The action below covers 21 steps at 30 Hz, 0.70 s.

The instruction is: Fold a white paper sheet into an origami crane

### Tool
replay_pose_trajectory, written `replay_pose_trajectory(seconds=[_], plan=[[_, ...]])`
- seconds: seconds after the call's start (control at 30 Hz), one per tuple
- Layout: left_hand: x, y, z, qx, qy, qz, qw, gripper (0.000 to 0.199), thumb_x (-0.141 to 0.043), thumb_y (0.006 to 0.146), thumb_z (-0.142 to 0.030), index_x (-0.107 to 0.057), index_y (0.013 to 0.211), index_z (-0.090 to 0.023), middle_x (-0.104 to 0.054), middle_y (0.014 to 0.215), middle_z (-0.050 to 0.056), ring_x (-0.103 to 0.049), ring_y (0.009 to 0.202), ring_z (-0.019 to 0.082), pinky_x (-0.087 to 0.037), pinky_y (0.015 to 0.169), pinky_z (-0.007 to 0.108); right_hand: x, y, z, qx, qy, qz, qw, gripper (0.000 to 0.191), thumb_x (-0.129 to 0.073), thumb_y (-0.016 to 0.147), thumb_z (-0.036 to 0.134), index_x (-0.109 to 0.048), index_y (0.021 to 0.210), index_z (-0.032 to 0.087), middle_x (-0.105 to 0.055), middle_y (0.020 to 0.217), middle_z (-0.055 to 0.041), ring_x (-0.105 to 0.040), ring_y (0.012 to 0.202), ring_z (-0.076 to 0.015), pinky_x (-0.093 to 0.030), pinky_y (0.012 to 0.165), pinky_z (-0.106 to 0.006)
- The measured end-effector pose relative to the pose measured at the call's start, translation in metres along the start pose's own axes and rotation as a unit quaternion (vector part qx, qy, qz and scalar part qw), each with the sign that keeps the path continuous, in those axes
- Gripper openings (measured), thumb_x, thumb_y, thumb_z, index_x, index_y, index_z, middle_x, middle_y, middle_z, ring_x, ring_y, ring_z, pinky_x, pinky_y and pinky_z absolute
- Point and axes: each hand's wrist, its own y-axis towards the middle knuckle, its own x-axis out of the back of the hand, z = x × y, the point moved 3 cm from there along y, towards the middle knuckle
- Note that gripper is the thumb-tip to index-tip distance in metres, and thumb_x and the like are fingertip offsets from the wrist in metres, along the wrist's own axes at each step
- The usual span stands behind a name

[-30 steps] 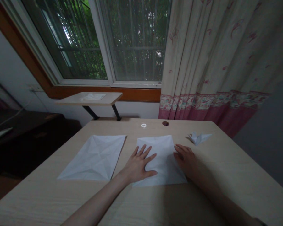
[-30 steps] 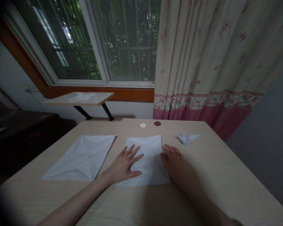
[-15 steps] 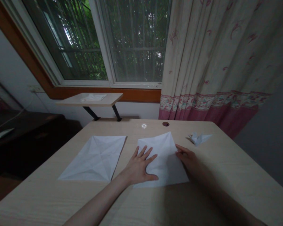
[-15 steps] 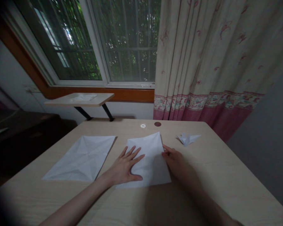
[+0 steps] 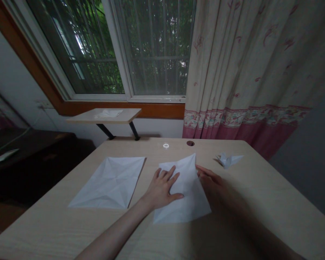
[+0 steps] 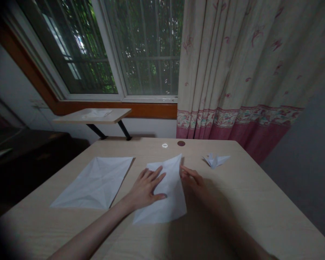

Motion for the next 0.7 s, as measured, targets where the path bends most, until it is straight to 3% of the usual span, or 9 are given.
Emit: replay_pose_trajectory(seconds=[0.1, 0.37, 0.53, 0.7], plan=[[0.0, 0.002, 0.001, -0.003, 0.006, -0.005, 1.0, 0.083, -0.042, 0.082, -0.081, -0.04, 0.147, -0.029, -0.029, 0.159, 0.008, -0.046, 0.126, 0.036, -0.025, 0.111, 0.059, -0.002, 0.0, -0.001, 0.001, 0.095, 0.021, 0.995, 0.043, -0.034, 0.101, 0.044, -0.057, 0.134, 0.029, -0.066, 0.124, -0.0069, -0.062, 0.114, -0.0245, -0.053, 0.096, -0.042], [-0.002, 0.003, 0.002, -0.005, 0.002, 0.007, 1.0, 0.077, -0.04, 0.088, -0.075, -0.035, 0.15, -0.029, -0.037, 0.155, 0.008, -0.034, 0.139, 0.037, -0.009, 0.116, 0.064, -0.01, -0.004, 0.008, 0.033, 0.133, 0.034, 0.99, 0.04, -0.039, 0.101, 0.044, -0.054, 0.136, 0.031, -0.057, 0.137, -0.0048, -0.051, 0.129, -0.022, -0.044, 0.108, -0.042], [-0.002, 0.005, 0.006, 0.005, -0.033, 0.023, 0.999, 0.071, -0.041, 0.091, -0.069, -0.033, 0.15, -0.03, -0.035, 0.156, 0.007, -0.032, 0.142, 0.033, -0.01, 0.118, 0.062, -0.009, -0.007, 0.021, 0.056, 0.103, 0.065, 0.991, 0.046, -0.039, 0.101, 0.045, -0.045, 0.144, 0.03, -0.051, 0.145, -0.0047, -0.048, 0.132, -0.0223, -0.042, 0.11, -0.041], [-0.004, 0.006, 0.008, 0.01, -0.059, 0.04, 0.997, 0.091, -0.061, 0.076, -0.074, -0.033, 0.151, -0.029, -0.031, 0.158, 0.009, -0.029, 0.143, 0.036, -0.012, 0.117, 0.063, -0.01, -0.01, 0.031, 0.101, 0.119, 0.074, 0.985, 0.05, -0.045, 0.1, 0.045, -0.039, 0.148, 0.031, -0.044, 0.15, -0.0066, -0.042, 0.137, -0.0252, -0.039, 0.112, -0.045]])
